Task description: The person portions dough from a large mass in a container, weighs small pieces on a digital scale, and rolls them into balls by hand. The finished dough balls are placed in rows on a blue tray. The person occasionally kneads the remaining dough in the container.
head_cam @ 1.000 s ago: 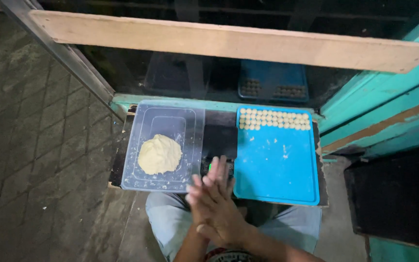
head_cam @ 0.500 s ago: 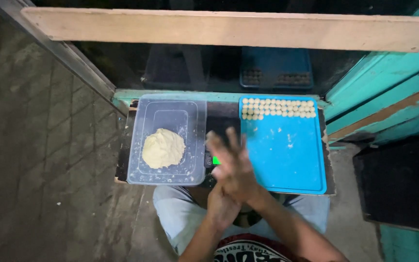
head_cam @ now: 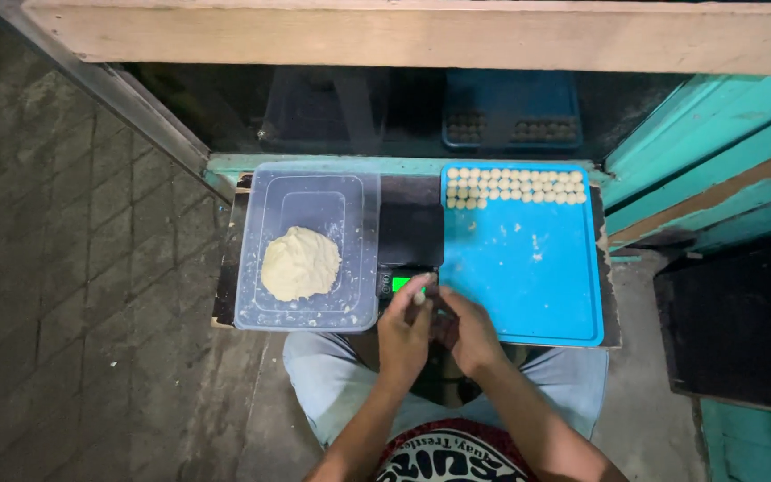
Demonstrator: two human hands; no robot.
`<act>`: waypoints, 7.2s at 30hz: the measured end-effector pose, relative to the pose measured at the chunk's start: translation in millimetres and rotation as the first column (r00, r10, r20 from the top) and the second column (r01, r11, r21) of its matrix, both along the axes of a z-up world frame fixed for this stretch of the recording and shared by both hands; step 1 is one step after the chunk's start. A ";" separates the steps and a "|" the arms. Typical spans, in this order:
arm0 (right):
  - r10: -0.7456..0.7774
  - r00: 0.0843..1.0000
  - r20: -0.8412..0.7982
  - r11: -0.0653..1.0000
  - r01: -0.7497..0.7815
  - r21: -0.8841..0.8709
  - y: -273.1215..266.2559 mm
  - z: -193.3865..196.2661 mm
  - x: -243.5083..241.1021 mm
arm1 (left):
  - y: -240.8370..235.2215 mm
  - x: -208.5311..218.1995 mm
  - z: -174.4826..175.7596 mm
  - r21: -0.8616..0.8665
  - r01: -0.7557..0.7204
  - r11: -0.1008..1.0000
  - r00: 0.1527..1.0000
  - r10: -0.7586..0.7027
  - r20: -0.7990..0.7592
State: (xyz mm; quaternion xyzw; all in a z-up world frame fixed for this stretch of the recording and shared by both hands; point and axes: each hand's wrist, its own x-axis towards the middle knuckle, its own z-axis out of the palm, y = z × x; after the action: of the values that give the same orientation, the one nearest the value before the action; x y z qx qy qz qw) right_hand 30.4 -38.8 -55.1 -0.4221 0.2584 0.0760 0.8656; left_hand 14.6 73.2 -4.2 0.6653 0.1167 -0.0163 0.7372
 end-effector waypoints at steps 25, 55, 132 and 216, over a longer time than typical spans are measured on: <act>0.070 0.937 0.342 0.540 0.253 -0.803 -147.7 -176.0 208.6 | 133.7 -49.1 -150.7 0.809 -0.214 0.548 0.879 -0.253 0.405; 0.852 0.487 -0.193 -0.343 0.241 -0.908 240.5 -48.0 95.5 | 151.6 -37.4 -172.8 0.732 -0.358 0.579 0.771 -0.260 0.582; 0.838 0.369 -0.403 -0.457 0.070 -0.887 245.7 -38.6 137.0 | 125.8 -39.8 -191.2 0.671 -0.325 0.667 0.868 -0.071 0.491; 0.888 0.437 -0.144 -0.321 0.364 -0.874 257.2 -102.0 186.3 | 139.0 -30.8 -150.8 0.731 -0.273 0.625 0.885 -0.134 0.445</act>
State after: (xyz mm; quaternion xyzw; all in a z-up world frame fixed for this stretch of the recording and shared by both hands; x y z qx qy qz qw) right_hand 216.7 218.5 -157.1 -0.9312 -0.3396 -0.0584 0.1189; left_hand -16.2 212.2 -154.9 0.8958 -0.0388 0.2227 0.3827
